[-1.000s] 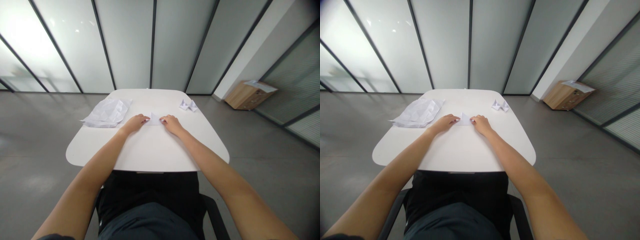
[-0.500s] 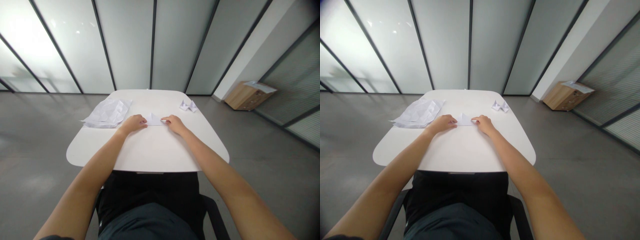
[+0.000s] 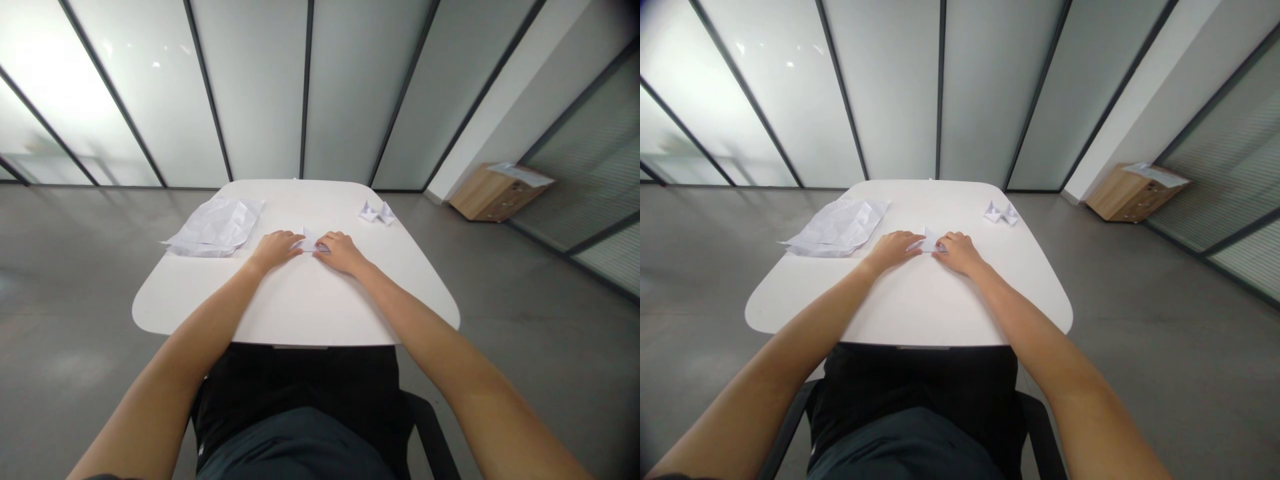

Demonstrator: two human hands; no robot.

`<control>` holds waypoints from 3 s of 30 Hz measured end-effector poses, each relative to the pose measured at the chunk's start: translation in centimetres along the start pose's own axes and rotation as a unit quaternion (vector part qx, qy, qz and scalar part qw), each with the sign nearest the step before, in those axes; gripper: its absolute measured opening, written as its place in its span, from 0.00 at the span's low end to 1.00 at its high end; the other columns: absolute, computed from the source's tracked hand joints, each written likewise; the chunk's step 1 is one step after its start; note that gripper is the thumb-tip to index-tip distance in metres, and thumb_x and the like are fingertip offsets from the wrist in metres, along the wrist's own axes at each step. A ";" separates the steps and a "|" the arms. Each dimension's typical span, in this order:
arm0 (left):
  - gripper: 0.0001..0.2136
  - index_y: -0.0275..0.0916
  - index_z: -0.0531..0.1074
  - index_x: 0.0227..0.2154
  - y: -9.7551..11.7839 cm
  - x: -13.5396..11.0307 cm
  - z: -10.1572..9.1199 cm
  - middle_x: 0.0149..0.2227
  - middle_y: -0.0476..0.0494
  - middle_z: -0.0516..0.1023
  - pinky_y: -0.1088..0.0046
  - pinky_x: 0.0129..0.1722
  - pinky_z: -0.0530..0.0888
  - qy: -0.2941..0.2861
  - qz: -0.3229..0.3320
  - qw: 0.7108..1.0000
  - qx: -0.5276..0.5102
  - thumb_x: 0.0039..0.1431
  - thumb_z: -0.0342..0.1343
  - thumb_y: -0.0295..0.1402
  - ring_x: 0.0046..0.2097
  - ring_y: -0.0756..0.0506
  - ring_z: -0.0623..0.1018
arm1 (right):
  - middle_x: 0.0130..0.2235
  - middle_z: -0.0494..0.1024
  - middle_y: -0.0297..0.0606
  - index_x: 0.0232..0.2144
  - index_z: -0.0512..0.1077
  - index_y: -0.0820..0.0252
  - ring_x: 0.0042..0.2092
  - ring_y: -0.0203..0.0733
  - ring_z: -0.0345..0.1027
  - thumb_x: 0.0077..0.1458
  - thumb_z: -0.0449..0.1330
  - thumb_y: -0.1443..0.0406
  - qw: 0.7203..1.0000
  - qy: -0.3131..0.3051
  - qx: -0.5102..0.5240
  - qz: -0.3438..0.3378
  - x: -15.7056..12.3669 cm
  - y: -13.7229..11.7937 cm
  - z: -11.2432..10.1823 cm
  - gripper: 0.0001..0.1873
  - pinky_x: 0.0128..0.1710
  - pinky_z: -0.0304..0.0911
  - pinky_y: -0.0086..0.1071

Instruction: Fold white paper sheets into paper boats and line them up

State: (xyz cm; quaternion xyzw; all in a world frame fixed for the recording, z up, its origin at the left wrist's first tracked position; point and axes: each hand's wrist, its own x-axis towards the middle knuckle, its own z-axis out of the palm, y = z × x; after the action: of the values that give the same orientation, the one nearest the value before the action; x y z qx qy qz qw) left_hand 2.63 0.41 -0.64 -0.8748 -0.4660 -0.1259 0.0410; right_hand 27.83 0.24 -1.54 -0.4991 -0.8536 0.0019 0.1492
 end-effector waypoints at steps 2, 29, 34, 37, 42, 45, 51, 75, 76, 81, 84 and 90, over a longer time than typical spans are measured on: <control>0.21 0.52 0.72 0.64 0.1 0.0 -0.1 0.54 0.41 0.81 0.65 0.51 0.74 0.000 -0.005 1.000 0.006 0.73 0.51 0.49 0.53 0.39 0.80 | 0.56 0.79 0.46 0.54 0.78 0.55 0.57 0.55 0.67 0.66 0.62 0.50 1.000 -0.006 -0.005 0.001 0.0 -0.1 0.0 0.21 0.58 0.60 0.45; 0.16 0.44 0.76 0.58 2.7 0.5 -0.4 0.46 0.39 0.86 0.68 0.47 0.74 0.133 -0.050 0.983 -0.118 0.75 0.48 0.36 0.45 0.40 0.84 | 0.41 0.85 0.46 0.75 0.41 0.69 0.48 0.57 0.79 0.61 0.62 0.46 0.928 0.139 0.270 0.216 1.2 -0.1 1.1 0.55 0.51 0.71 0.46; 0.17 0.42 0.73 0.59 3.3 0.5 -0.2 0.43 0.39 0.85 0.67 0.47 0.74 0.142 -0.061 0.977 -0.144 0.77 0.44 0.37 0.44 0.40 0.84 | 0.37 0.85 0.42 0.66 0.60 0.64 0.41 0.52 0.80 0.62 0.62 0.51 0.936 0.117 0.279 0.181 1.0 -1.4 1.0 0.38 0.43 0.71 0.38; 0.16 0.43 0.71 0.60 3.7 0.5 -0.1 0.45 0.41 0.85 0.68 0.48 0.74 0.127 -0.062 0.976 -0.167 0.75 0.48 0.38 0.42 0.42 0.84 | 0.39 0.85 0.42 0.59 0.67 0.62 0.40 0.50 0.79 0.62 0.62 0.58 0.947 0.102 0.253 0.166 1.0 -1.5 1.3 0.26 0.41 0.70 0.36; 0.23 0.43 0.70 0.64 3.8 0.6 0.1 0.47 0.42 0.85 0.67 0.50 0.75 0.084 -0.064 0.980 -0.167 0.69 0.57 0.42 0.42 0.41 0.85 | 0.44 0.85 0.46 0.56 0.71 0.61 0.41 0.50 0.78 0.61 0.58 0.65 0.964 0.086 0.204 0.147 0.8 -1.7 1.1 0.21 0.41 0.68 0.35; 0.22 0.44 0.71 0.65 3.7 0.8 0.3 0.46 0.41 0.86 0.67 0.51 0.74 0.078 -0.103 0.979 -0.158 0.70 0.55 0.39 0.45 0.40 0.84 | 0.45 0.85 0.46 0.55 0.73 0.61 0.42 0.49 0.78 0.62 0.58 0.64 0.970 0.078 0.183 0.139 0.7 -2.0 0.9 0.20 0.42 0.67 0.33; 0.17 0.45 0.81 0.55 2.8 1.1 0.5 0.42 0.44 0.85 0.70 0.47 0.75 0.091 -0.153 0.956 -0.234 0.67 0.55 0.35 0.42 0.42 0.82 | 0.42 0.85 0.45 0.49 0.77 0.61 0.41 0.46 0.78 0.64 0.59 0.63 0.976 0.082 0.153 0.131 0.9 -1.6 1.0 0.14 0.41 0.66 0.30; 0.23 0.34 0.79 0.55 1.6 1.2 0.5 0.47 0.37 0.83 0.69 0.46 0.82 0.053 -0.254 0.601 -0.756 0.55 0.56 0.25 0.44 0.46 0.82 | 0.41 0.85 0.38 0.56 0.80 0.55 0.29 0.38 0.74 0.63 0.57 0.63 0.885 0.087 0.432 0.151 1.0 0.6 1.0 0.22 0.37 0.77 0.38; 0.23 0.34 0.79 0.55 1.6 1.2 0.5 0.47 0.37 0.83 0.68 0.46 0.82 0.053 -0.251 0.599 -0.759 0.55 0.56 0.25 0.43 0.46 0.82 | 0.42 0.85 0.38 0.56 0.80 0.56 0.29 0.37 0.73 0.62 0.57 0.64 0.880 0.083 0.441 0.154 1.0 0.5 0.8 0.22 0.37 0.77 0.38; 0.21 0.33 0.80 0.51 1.3 1.3 0.9 0.48 0.36 0.83 0.68 0.48 0.81 0.055 -0.238 0.604 -0.758 0.56 0.54 0.24 0.45 0.46 0.82 | 0.46 0.85 0.39 0.58 0.79 0.57 0.31 0.38 0.75 0.59 0.59 0.67 0.841 0.053 0.510 0.172 0.7 0.3 0.0 0.25 0.38 0.78 0.37; 0.20 0.35 0.81 0.51 1.1 1.2 1.0 0.50 0.35 0.82 0.67 0.48 0.82 0.045 -0.233 0.629 -0.740 0.57 0.55 0.29 0.47 0.44 0.82 | 0.48 0.85 0.40 0.58 0.78 0.57 0.37 0.43 0.77 0.56 0.61 0.67 0.814 0.032 0.556 0.164 0.4 0.6 -0.1 0.27 0.39 0.79 0.38; 0.22 0.37 0.80 0.53 0.8 0.6 0.5 0.57 0.34 0.78 0.65 0.44 0.83 0.033 -0.218 0.644 -0.732 0.62 0.57 0.44 0.50 0.40 0.81 | 0.49 0.83 0.45 0.60 0.76 0.59 0.45 0.48 0.79 0.60 0.60 0.58 0.749 0.000 0.652 0.119 0.1 1.1 -0.2 0.27 0.38 0.80 0.42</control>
State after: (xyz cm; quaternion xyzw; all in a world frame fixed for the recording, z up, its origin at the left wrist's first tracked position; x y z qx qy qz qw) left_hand 3.76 0.56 -0.95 -0.4882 -0.3972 -0.4606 -0.6259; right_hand 28.76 0.84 -1.45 -0.3785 -0.5787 0.5753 0.4369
